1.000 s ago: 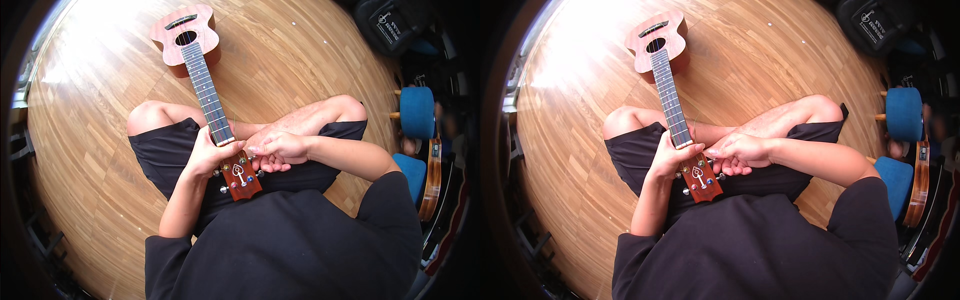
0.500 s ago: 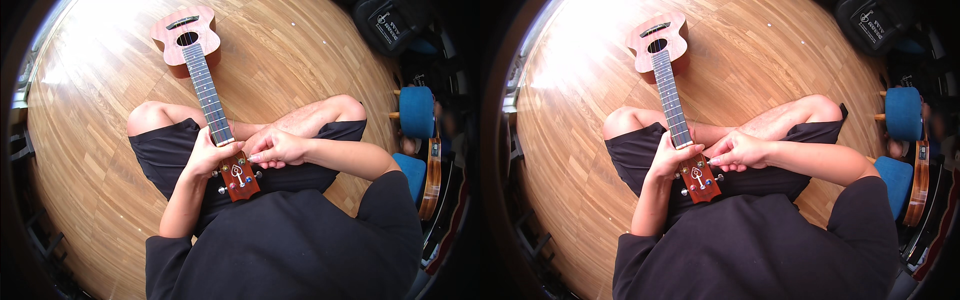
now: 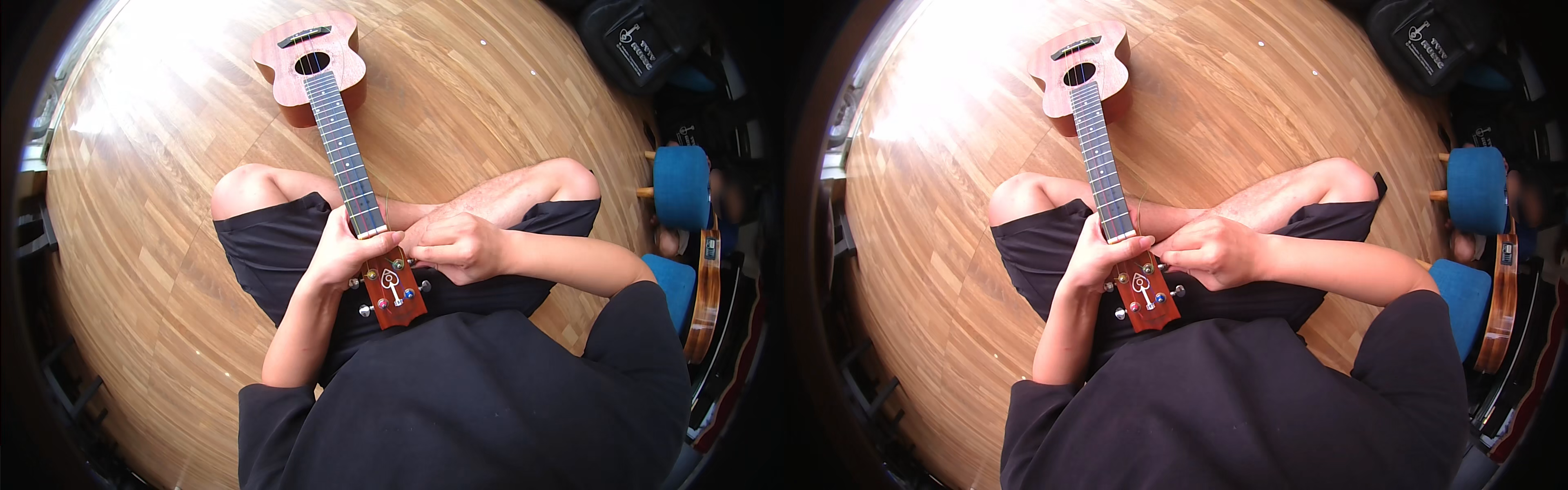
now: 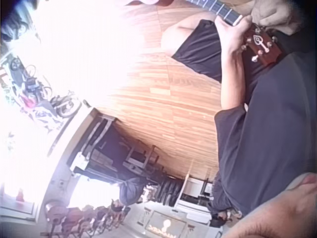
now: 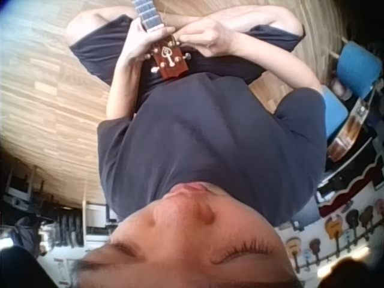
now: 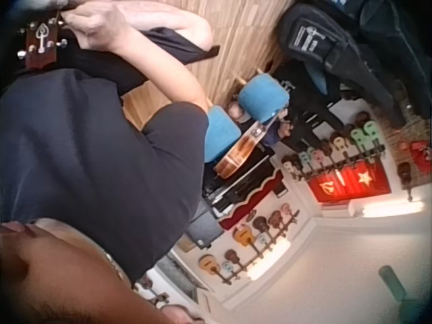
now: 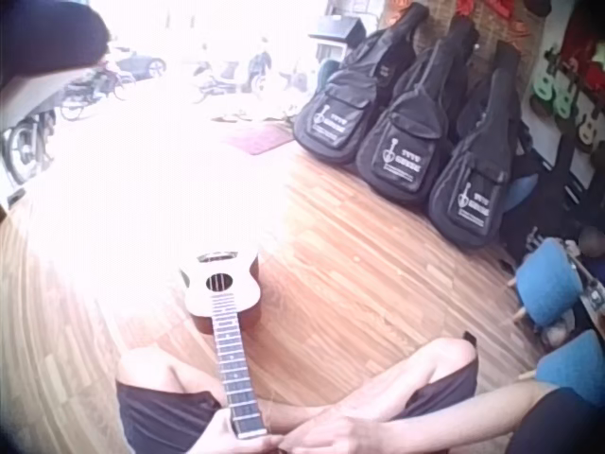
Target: The person sits on the floor and replaces a string on a pink ukulele. They thread a new string through the bridge, tie a knot, and then wind the string onto the tuning peg at the headstock.
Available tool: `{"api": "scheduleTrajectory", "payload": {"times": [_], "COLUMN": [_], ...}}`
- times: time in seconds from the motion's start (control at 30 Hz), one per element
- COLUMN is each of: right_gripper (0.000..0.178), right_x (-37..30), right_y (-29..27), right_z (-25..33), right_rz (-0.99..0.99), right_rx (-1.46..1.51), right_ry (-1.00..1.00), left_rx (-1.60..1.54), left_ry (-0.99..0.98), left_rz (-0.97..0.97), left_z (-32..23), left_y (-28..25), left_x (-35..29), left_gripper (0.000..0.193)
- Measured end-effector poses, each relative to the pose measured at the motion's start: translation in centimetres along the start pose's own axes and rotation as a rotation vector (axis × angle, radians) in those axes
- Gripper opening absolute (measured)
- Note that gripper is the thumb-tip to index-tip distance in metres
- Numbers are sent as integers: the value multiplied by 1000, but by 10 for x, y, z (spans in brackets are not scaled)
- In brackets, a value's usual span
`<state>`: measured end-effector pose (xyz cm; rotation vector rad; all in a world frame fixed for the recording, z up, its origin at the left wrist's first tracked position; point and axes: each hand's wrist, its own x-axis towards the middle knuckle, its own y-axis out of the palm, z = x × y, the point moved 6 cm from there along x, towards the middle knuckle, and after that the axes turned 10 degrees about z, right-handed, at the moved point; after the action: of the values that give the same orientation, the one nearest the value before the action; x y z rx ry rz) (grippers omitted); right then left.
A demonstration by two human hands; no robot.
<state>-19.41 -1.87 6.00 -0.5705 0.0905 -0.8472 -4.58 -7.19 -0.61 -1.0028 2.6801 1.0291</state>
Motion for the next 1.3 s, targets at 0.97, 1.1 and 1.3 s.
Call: {"api": "scheduleTrajectory", "payload": {"times": [0.97,1.1,1.3], "right_gripper": [36,30,27], "right_x": [-35,-35,-17], "right_y": [34,43,20], "right_z": [-32,-37,-24], "right_rz": [238,209,252], "right_rx": [1405,1354,921], "right_ry": [973,948,770], "left_rx": [-33,-41,-59], "left_ry": [5,24,22], "left_rz": [4,16,40], "left_z": [-4,-2,-1], "left_y": [6,4,3], "left_x": [2,1,1], "left_gripper": [35,35,35]}}
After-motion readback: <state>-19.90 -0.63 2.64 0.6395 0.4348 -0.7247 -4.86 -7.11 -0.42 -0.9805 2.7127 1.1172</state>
